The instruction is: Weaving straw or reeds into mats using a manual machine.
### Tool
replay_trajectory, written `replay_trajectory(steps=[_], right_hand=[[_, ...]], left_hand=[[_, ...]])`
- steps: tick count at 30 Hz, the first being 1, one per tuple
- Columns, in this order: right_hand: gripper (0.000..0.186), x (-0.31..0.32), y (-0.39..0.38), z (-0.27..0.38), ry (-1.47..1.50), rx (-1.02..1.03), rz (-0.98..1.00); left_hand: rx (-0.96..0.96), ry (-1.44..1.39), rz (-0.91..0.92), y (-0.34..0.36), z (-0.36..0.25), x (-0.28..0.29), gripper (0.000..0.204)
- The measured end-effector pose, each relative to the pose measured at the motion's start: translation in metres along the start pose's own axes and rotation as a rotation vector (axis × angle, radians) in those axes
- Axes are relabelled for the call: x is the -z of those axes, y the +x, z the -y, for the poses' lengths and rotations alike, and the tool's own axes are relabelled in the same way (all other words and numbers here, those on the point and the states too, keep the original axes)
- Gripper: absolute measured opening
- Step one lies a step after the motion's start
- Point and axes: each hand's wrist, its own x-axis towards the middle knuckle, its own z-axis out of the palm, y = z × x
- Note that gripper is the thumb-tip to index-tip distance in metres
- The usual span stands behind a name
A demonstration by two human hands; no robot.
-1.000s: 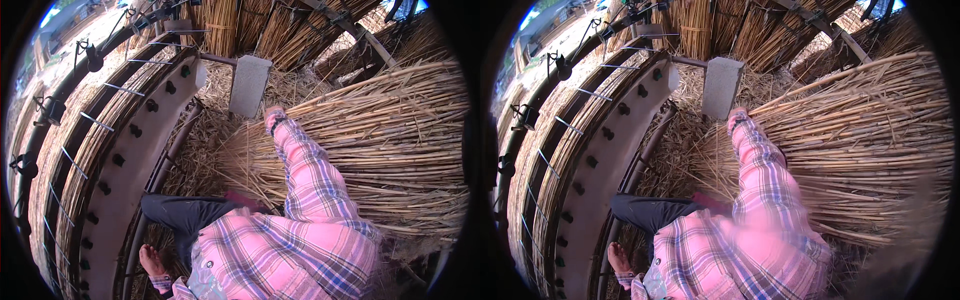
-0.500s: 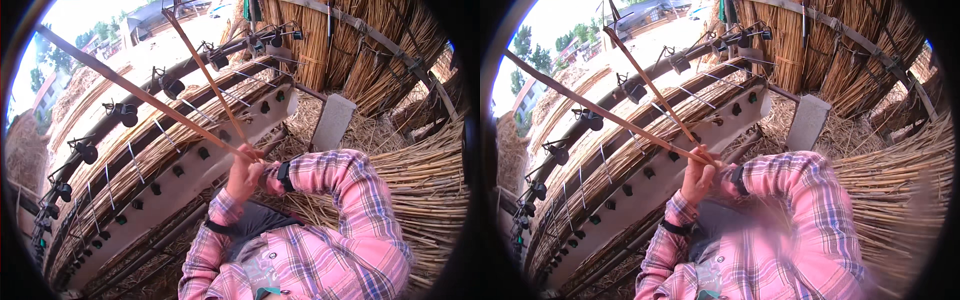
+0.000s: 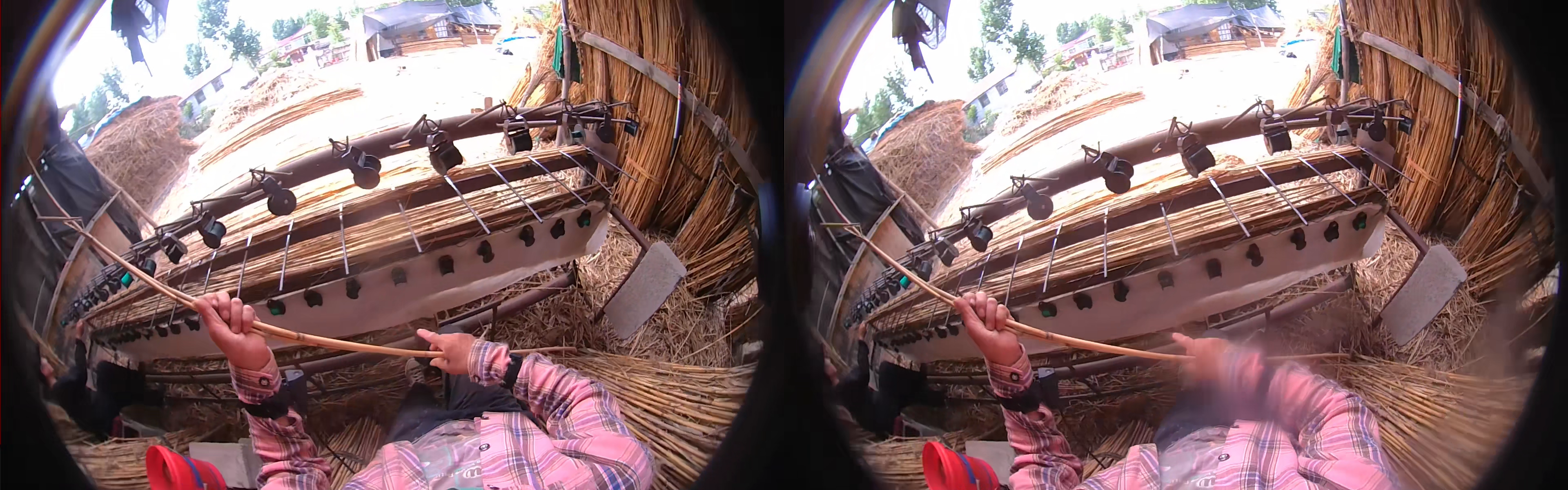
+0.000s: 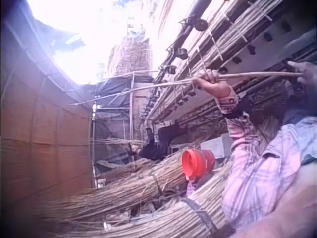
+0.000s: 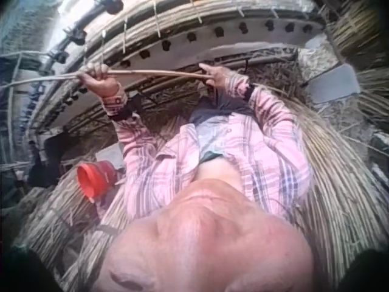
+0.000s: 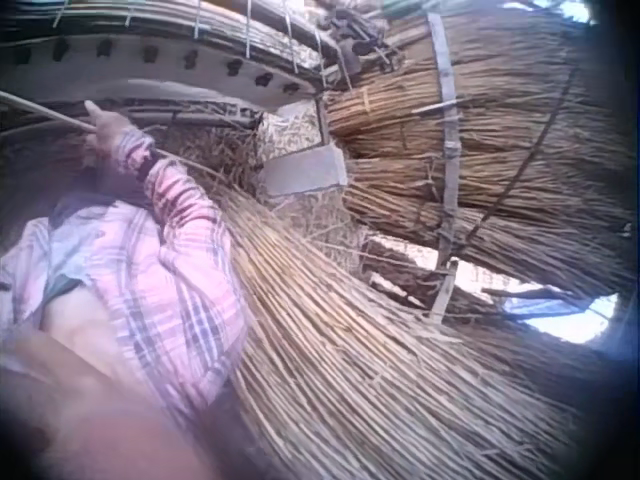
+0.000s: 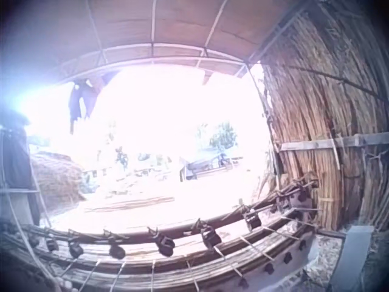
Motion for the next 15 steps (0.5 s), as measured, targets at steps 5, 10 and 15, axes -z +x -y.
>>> replay_trajectory(steps=[5, 10, 15], right_hand=[[0.026, -0.015, 0.002, -0.015, -0.009, 0.181, 0.025], [0.017, 0.005, 0.013, 0.007, -0.134, 0.26, -0.202], [0.015, 0.055, 0.016, 0.026, -0.385, 0.232, -0.228]], left_hand=[[-0.044, -0.101, -0.186, 0.04, -0.089, 0.103, 0.034], [-0.183, -0.058, -0.503, 0.043, -0.124, 0.189, 0.042], [-0.184, -0.321, -0.466, 0.043, -0.095, 0.219, 0.04]])
